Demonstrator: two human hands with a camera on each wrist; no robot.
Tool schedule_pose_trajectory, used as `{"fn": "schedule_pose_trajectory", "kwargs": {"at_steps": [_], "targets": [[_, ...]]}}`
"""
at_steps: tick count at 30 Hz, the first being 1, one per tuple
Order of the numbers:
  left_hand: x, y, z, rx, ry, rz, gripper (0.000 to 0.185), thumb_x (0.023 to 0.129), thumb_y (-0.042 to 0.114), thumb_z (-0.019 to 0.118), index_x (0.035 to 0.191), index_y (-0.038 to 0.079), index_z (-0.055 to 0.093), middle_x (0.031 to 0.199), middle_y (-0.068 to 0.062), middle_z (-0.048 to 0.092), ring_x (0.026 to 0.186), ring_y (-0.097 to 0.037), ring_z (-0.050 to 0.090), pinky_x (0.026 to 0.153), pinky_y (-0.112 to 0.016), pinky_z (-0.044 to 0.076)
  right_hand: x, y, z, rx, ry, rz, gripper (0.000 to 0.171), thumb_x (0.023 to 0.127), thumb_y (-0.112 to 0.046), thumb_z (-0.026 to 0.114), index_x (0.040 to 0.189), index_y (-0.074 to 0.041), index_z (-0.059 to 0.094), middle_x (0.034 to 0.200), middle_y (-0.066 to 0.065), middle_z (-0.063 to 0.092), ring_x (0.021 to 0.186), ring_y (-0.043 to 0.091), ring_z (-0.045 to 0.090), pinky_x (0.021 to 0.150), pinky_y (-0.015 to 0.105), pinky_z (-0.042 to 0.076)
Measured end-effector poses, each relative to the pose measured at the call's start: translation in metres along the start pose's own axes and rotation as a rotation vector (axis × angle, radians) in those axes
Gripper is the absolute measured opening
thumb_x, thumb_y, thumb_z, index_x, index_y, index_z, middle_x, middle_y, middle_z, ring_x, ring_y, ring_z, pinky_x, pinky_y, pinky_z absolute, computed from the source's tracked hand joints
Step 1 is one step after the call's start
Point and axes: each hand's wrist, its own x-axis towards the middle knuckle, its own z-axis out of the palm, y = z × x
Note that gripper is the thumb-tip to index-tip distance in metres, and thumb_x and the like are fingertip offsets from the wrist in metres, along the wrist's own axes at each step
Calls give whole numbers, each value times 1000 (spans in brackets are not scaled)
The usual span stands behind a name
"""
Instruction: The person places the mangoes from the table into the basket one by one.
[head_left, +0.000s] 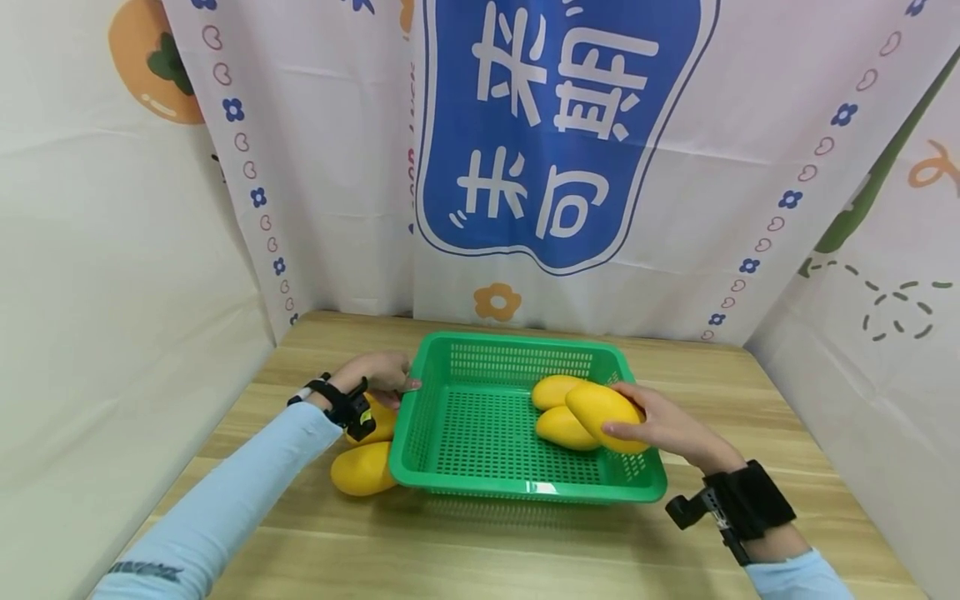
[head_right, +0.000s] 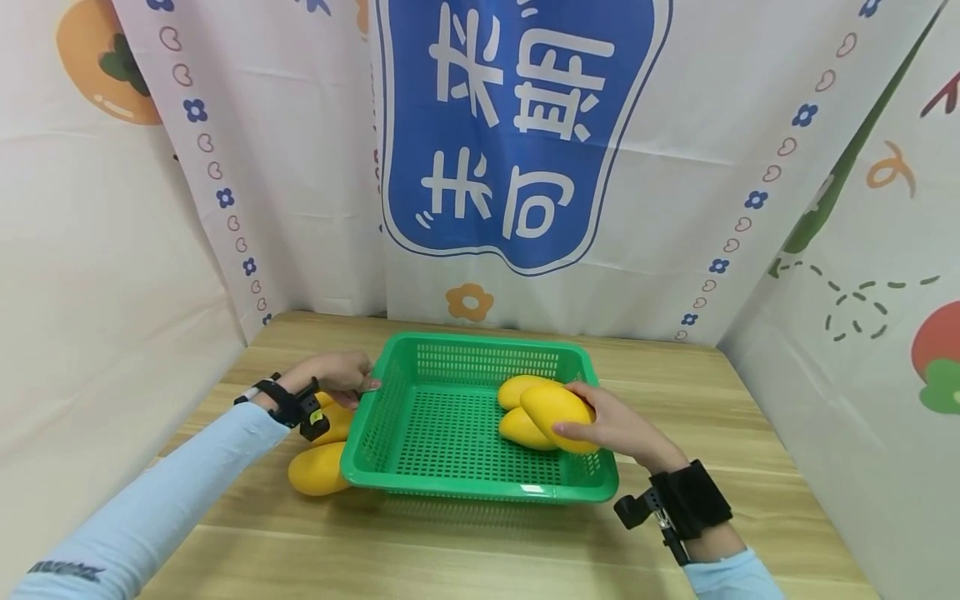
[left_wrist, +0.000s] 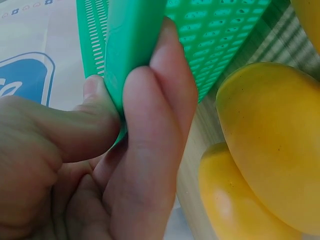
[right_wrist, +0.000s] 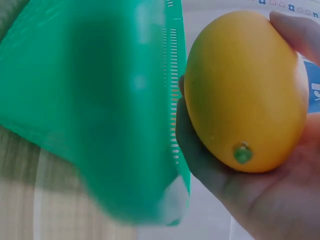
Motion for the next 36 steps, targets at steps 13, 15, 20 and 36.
{"fn": "schedule_pose_trajectory", "kwargs": {"at_steps": [13,15,20,36], "targets": [[-1,0,0,-2,-1,3,28,106,18,49,86,2,61,67,-1,55,53,-7,56,56,-18,54,7,-9,4,-61,-29,-3,71,92,-39,70,144,-1,41,124,14,57,100,24,53,86,37,49],[-1,-1,-1,0,-2,7,28,106,18,49,86,2,61,67,-1,55,53,-6,55,55,-18,54,7,-9,5,-63,-35,-4,72,93,-39,70,145,0,40,125,15,57,101,24,53,87,37,49],[-1,-2,-1,-2,-4,15,29,106,17,49,86,2,63,66,0,54,52,-6,54,54,-16,52,6,-9,6,-79,-50,-8,69,93,-39,69,144,-1,41,124,13,57,101,24,53,88,37,48],[-1,-2,1,14,9,11,30,106,19,49,85,3,64,66,1,54,52,-6,53,53,-16,50,9,-10,5,-123,-103,-58,57,92,-35,70,135,-3,50,111,7,59,95,21,52,83,35,46]]}}
